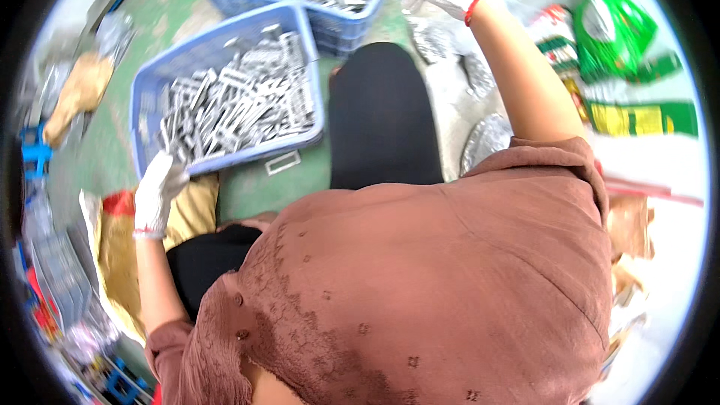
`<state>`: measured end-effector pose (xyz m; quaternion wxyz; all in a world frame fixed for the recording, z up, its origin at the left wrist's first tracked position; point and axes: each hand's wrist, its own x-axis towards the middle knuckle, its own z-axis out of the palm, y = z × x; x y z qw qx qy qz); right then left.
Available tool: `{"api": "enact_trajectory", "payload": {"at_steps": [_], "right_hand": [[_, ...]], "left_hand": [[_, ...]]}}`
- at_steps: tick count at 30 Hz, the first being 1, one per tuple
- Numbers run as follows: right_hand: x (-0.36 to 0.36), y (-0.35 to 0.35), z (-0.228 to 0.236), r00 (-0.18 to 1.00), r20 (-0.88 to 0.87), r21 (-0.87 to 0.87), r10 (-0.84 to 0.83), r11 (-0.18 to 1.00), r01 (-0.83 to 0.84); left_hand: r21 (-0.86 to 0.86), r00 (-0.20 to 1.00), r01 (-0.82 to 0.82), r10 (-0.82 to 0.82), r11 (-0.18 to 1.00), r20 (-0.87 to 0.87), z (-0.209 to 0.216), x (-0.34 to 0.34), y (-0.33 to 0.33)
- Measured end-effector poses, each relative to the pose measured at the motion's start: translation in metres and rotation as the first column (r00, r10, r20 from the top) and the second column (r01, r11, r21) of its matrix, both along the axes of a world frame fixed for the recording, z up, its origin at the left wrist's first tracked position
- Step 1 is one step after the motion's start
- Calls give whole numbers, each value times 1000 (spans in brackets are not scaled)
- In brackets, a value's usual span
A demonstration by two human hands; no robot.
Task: The person sits on a low stool and repeatedly picks up small rectangular metal parts from a blue basket, inspects them, and places them into a large sack. The person handles the parts one at a time or in small groups, occasionally adjusting the sack opening.
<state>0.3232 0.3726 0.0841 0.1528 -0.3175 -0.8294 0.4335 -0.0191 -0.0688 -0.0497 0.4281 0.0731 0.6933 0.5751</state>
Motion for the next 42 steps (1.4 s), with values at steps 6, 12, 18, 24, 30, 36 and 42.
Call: {"api": "enact_trajectory", "payload": {"at_steps": [6, 12, 18, 24, 30, 36, 42], "right_hand": [[108, 31, -51, 867, 467, 366, -172, 930, -12], [158, 37, -124, 656, 704, 64, -271, 945, 321], [175, 75, -257, 604, 768, 97, -213, 971, 218], [164, 77, -311, 765, 640, -478, 75, 818, 320], [158, 53, -291, 599, 659, -564, 456, 826, -8], [164, -2, -296, 508, 809, -84, 295, 914, -397], [137, -67, -328, 782, 623, 420, -8, 847, -326]], "left_hand": [[-184, 989, 126, -138, 975, -56, -20, -1, -5], [-310, 982, 141, -174, 940, -80, -30, -5, -24], [-316, 987, 99, -132, 944, -86, -28, 1, -37], [-387, 980, 137, -183, 912, -82, -29, 9, -40], [-488, 968, 153, -229, 859, -99, -31, 17, -41], [-498, 948, 235, -310, 834, -71, -44, 15, -34], [-477, 958, 239, -286, 846, -29, -35, 23, -31]]}}
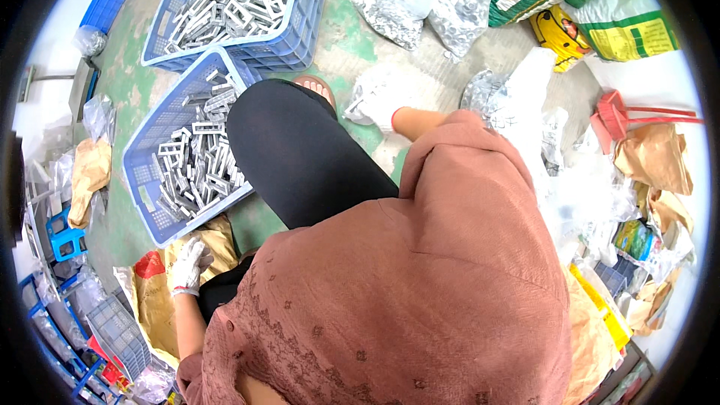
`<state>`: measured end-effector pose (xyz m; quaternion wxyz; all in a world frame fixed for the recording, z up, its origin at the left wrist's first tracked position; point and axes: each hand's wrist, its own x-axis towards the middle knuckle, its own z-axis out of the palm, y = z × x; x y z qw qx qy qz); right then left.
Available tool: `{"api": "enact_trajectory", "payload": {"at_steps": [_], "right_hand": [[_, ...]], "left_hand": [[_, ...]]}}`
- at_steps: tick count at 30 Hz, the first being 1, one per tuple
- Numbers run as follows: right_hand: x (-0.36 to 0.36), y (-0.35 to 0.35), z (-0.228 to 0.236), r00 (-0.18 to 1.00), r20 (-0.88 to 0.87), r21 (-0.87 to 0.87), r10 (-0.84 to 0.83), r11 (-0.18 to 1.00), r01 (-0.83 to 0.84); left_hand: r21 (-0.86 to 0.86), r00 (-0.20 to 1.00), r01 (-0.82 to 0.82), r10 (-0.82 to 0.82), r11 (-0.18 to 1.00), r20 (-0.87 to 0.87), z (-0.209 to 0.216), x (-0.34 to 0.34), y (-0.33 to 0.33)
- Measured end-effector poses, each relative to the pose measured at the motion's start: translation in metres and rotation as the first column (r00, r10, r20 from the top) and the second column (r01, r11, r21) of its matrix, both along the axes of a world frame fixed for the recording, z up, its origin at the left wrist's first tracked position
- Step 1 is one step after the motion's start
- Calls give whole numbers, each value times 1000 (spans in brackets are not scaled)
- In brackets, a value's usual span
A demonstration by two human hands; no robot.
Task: The person sits on a low stool and repeatedly picks up small rectangular metal parts from a blue basket, inspects them, and places them into a large sack. The person handles the parts one at a time or in small groups, occasionally adjusting the sack opening.
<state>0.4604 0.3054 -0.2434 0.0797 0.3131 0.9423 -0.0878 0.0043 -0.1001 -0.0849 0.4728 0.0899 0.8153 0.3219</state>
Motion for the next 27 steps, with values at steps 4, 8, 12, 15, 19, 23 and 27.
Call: {"api": "enact_trajectory", "payload": {"at_steps": [4, 8, 12, 15, 19, 23, 27], "right_hand": [[-53, -22, 36, 866, 147, -239, -477, 833, 499], [-49, -24, -92, 773, 157, -74, -614, 774, 629], [-43, -15, -82, 770, 54, -98, -635, 764, 637], [-26, -18, 49, 874, 96, -79, -477, 871, 484], [9, -24, 55, 917, -146, 17, -371, 926, 378], [9, -21, 76, 924, -89, -13, -373, 928, 373], [5, -24, 64, 967, 48, -127, -249, 959, 253]], "left_hand": [[-50, 999, -11, 9, 999, -37, 0, 5, -10], [-86, 999, 28, -30, 996, -21, 6, 4, 10], [-87, 1000, -7, 6, 996, -12, -3, 0, -11], [-68, 999, 24, -26, 997, -24, -11, 1, -12], [-75, 997, 82, -82, 994, 3, -18, -3, -8], [-67, 993, 118, -119, 991, -13, -16, -4, -1], [-79, 991, 131, -131, 988, 2, -13, 1, -8]]}}
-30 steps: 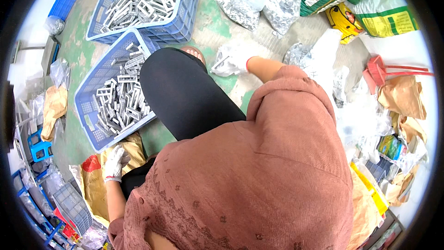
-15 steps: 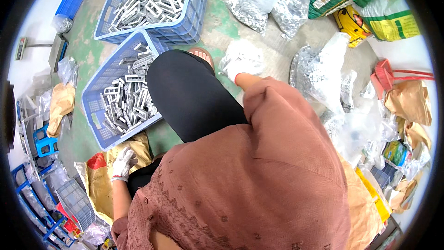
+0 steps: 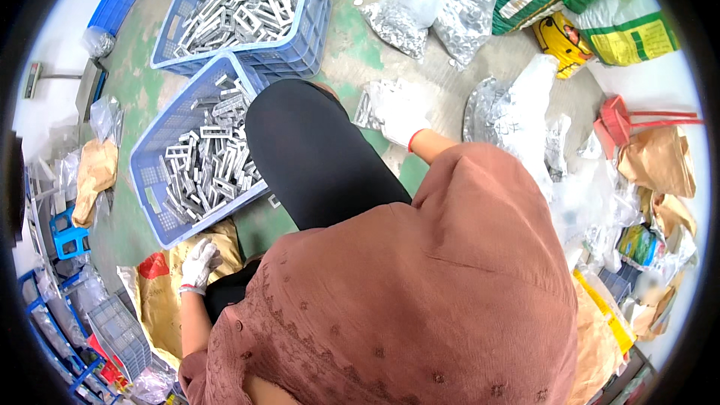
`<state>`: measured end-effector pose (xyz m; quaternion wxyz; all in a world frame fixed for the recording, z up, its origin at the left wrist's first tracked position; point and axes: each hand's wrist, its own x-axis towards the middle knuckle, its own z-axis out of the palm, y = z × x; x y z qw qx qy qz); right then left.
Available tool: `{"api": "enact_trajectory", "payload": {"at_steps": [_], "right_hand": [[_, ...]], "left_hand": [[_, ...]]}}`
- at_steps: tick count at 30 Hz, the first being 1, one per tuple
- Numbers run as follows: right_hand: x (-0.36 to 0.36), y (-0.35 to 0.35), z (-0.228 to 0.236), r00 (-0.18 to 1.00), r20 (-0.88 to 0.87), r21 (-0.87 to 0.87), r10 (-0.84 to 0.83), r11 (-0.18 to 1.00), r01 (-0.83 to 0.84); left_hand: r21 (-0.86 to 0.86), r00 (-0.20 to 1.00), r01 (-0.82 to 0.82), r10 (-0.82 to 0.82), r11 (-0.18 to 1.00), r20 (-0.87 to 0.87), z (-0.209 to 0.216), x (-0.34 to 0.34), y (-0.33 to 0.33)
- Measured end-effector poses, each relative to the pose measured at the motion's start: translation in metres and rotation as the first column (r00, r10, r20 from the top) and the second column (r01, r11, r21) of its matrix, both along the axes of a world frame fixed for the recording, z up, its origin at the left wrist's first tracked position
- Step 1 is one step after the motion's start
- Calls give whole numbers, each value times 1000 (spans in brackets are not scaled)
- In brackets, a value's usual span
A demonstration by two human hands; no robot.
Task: The person sits on a low stool and repeatedly picks up small rectangular metal parts from a blue basket, inspects them, and places them into a large sack. The person handles the parts one at a time or in small groups, occasionally adjusting the sack opening.
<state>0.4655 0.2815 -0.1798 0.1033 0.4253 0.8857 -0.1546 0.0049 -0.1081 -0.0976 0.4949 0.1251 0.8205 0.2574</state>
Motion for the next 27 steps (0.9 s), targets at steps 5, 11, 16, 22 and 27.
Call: {"api": "enact_trajectory", "payload": {"at_steps": [5, 11, 16, 22, 27], "right_hand": [[8, -5, -15, 991, -136, -186, -20, 982, -6], [81, 22, -81, 503, -277, -296, -819, 571, 766], [138, 29, -219, 5, -28, -606, -1000, 21, 796], [106, 32, -205, -10, 283, -865, -959, -259, 429], [92, 33, -140, 464, 3, -465, -886, 410, 785]], "left_hand": [[4, 997, 61, -61, 998, -44, -13, -13, -2], [31, 999, -14, 15, 999, -39, -3, -3, -4], [-29, 1000, 19, -18, 999, 9, -9, -7, -4], [-84, 999, -3, -1, 996, -50, 15, 2, 5], [-146, 997, -56, 47, 988, -65, 26, 8, 10]]}}
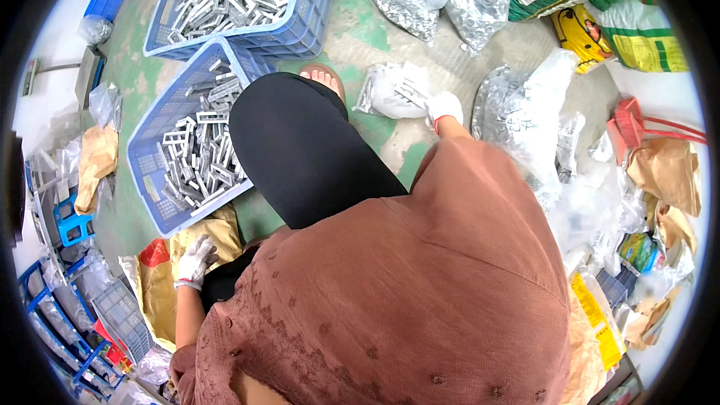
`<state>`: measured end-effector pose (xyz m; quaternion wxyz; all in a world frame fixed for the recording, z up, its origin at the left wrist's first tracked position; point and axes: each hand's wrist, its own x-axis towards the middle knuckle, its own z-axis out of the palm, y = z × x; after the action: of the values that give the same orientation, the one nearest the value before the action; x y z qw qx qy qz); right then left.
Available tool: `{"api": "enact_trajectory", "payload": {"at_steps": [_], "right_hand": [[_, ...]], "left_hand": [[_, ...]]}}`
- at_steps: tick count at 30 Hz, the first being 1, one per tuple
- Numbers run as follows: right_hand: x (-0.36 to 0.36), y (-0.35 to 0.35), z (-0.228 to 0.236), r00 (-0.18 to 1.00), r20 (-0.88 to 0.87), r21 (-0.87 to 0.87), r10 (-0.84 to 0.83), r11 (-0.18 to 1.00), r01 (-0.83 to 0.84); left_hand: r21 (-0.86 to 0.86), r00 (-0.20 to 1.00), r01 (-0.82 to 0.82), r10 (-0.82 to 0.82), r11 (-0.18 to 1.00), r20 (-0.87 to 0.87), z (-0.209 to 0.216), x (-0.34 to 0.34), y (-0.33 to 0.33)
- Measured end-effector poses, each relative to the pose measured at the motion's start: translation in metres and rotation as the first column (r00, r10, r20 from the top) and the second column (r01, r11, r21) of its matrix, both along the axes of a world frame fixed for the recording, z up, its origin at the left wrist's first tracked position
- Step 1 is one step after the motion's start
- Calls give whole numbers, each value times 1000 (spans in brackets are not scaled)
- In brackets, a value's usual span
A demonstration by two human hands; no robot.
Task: The person sits on a low stool and repeatedly picks up small rectangular metal parts from a blue basket, inspects them, and places them into a large sack. The person handles the parts one at a time or in small groups, occasionally adjusting the sack opening.
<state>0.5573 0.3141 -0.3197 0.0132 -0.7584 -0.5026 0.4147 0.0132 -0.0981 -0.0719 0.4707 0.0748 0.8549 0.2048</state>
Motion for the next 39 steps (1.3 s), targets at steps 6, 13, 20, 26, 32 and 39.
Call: {"api": "enact_trajectory", "payload": {"at_steps": [6, 13, 20, 26, 32, 39], "right_hand": [[-8, -10, 113, 934, 286, 349, 213, 885, -309], [-12, 7, 144, 979, 177, 495, 98, 851, -175], [-31, -21, 179, 956, -172, 471, 236, 873, -131], [-5, 13, 141, 931, -120, 156, 345, 932, -326], [-97, 56, 229, 221, 584, -282, 781, 450, -847], [-317, 43, 343, 140, 643, 371, 753, -145, -917]], "left_hand": [[38, 998, 45, -46, 998, 33, -26, -11, 0], [49, 994, 99, -101, 994, 43, -36, -15, -3], [-7, 926, 358, -356, 934, -124, -27, -21, 2], [155, 933, 331, -299, 931, -198, -18, -19, 7], [303, 968, 242, -209, 922, -139, 9, -7, 42], [573, 974, -162, 37, 803, 224, 33, 12, 91]]}}
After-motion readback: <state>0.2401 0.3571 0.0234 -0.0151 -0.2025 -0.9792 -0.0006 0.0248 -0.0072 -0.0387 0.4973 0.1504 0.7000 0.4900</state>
